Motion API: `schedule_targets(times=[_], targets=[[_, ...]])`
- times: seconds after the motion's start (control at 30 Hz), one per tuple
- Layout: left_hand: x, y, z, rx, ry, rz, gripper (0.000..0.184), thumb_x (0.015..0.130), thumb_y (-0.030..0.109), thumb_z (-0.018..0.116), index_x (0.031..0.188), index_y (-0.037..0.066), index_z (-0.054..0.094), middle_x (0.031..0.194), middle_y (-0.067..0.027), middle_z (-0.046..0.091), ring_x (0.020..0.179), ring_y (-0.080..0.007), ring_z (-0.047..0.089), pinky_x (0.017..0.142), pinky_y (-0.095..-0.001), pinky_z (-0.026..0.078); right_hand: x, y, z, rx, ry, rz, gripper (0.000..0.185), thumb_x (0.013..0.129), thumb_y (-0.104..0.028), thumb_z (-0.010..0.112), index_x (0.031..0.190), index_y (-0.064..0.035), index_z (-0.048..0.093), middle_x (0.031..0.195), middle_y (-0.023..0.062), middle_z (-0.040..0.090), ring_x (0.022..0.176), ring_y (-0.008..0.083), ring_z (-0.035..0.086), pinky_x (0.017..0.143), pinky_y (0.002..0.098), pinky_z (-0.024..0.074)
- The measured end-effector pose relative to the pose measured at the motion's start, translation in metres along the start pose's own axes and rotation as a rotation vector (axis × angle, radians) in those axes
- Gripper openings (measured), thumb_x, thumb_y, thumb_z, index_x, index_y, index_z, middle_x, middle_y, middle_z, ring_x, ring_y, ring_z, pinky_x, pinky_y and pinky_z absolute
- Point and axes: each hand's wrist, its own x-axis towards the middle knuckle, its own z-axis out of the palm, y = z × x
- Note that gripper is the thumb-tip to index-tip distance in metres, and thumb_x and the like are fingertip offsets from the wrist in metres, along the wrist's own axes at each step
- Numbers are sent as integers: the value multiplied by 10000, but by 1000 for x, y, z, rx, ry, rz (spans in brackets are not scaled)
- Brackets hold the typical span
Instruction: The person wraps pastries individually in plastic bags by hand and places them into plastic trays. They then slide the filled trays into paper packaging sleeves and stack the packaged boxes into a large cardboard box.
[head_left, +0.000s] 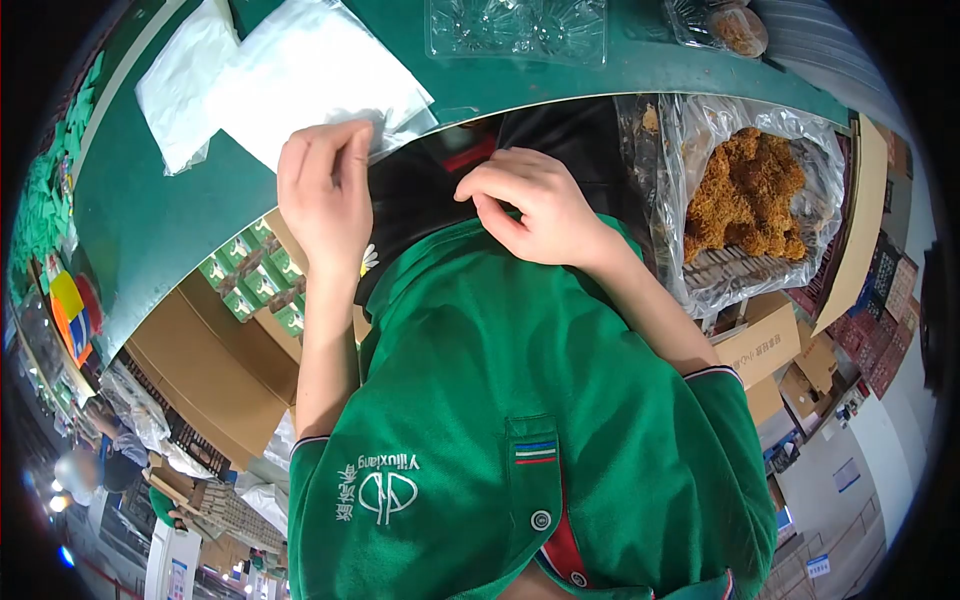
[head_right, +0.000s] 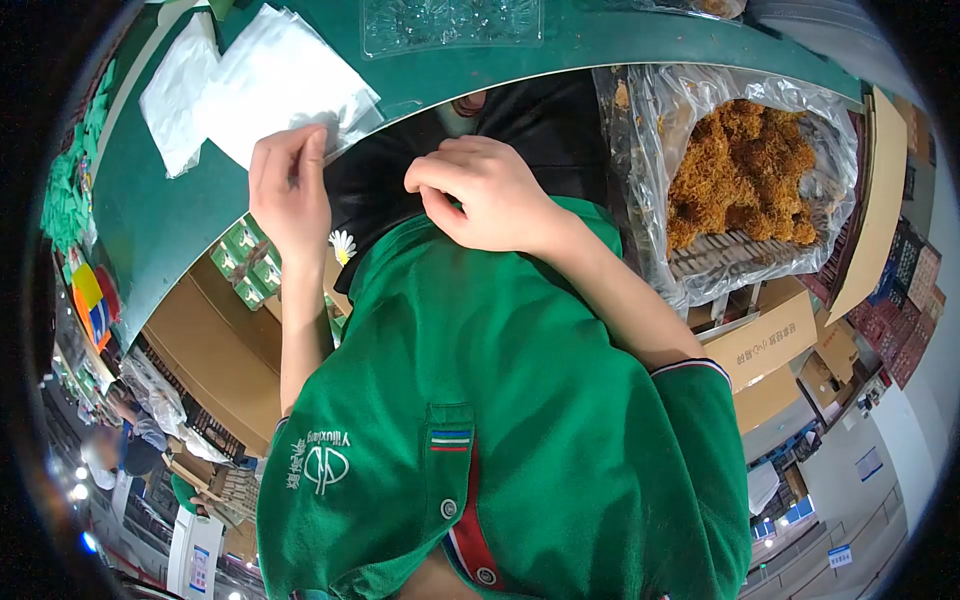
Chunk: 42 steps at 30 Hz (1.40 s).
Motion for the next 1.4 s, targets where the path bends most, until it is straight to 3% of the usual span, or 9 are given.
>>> schedule_targets(times=[0.1, 0.13, 0.23, 0.27, 0.47, 0.67, 0.77, 1.1, 1.4], targets=[[2, 7, -1, -387, 82, -493, 103, 814, 30, 690, 912, 57, 672, 769, -57, 602, 721, -237, 574, 690, -326, 475, 4, -3, -2, -4, -6, 7, 108, 730, 4, 621, 791, -76, 583, 670, 50, 577, 651, 244, 587, 594, 369, 468], [0, 1, -4, -427, 42, -447, 99, 862, 90, 689, 952, 48, 681, 853, -57, 631, 739, -148, 585, 606, -250, 468, 4, -4, -2, -5, -7, 13, 108, 732, 3, 621, 794, -76, 582, 672, 50, 578, 652, 243, 588, 594, 369, 468], [9, 4, -10, 131, -61, 212, 178, 795, 44, 722, 967, 62, 678, 876, -57, 607, 770, -209, 581, 689, -298, 482, 4, -3, -4, -11, -13, 24, 107, 739, -1, 622, 801, -78, 582, 676, 48, 579, 656, 241, 589, 593, 367, 468], [7, 3, -10, 122, -75, 216, 208, 779, 55, 741, 977, 65, 682, 922, -58, 605, 788, -215, 582, 686, -309, 483, 4, -3, -4, -11, -15, 24, 106, 741, -3, 622, 803, -79, 582, 677, 48, 580, 656, 240, 589, 593, 367, 467], [8, -6, -5, 87, -52, 33, 110, 830, 56, 693, 933, 37, 663, 896, -69, 616, 777, -217, 590, 680, -306, 486, 2, -2, 0, -17, -16, 19, 106, 744, -4, 624, 806, -80, 585, 680, 44, 584, 657, 235, 592, 591, 365, 469], [8, -11, -5, -182, 42, -242, 136, 968, 117, 570, 980, -13, 605, 859, -11, 585, 748, -65, 532, 669, -215, 441, 1, -3, -1, -23, -10, 16, 110, 748, 0, 621, 816, -80, 589, 676, 41, 585, 654, 231, 592, 587, 366, 466], [11, -12, -6, -216, 108, -314, 141, 972, 134, 556, 969, -1, 596, 863, -52, 597, 772, -111, 539, 724, -244, 457, 2, -5, 0, 2, -8, 25, 120, 749, 11, 621, 825, -77, 593, 684, 44, 583, 653, 234, 589, 592, 371, 467], [21, 8, -12, -543, 187, -386, 133, 978, 137, 551, 992, 5, 563, 852, -2, 553, 738, -62, 479, 677, -207, 413, 79, -43, 18, -44, 138, -339, 274, 707, -18, 635, 971, -69, 581, 951, 55, 587, 835, 259, 586, 708, 375, 482], [43, 25, -30, -844, 184, -427, 121, 953, 112, 591, 983, -3, 569, 833, 6, 559, 701, -48, 461, 616, -193, 382, 104, -30, 41, -342, 63, -220, 393, 678, -52, 637, 1064, 3, 582, 998, 80, 636, 902, 260, 593, 806, 361, 451]])
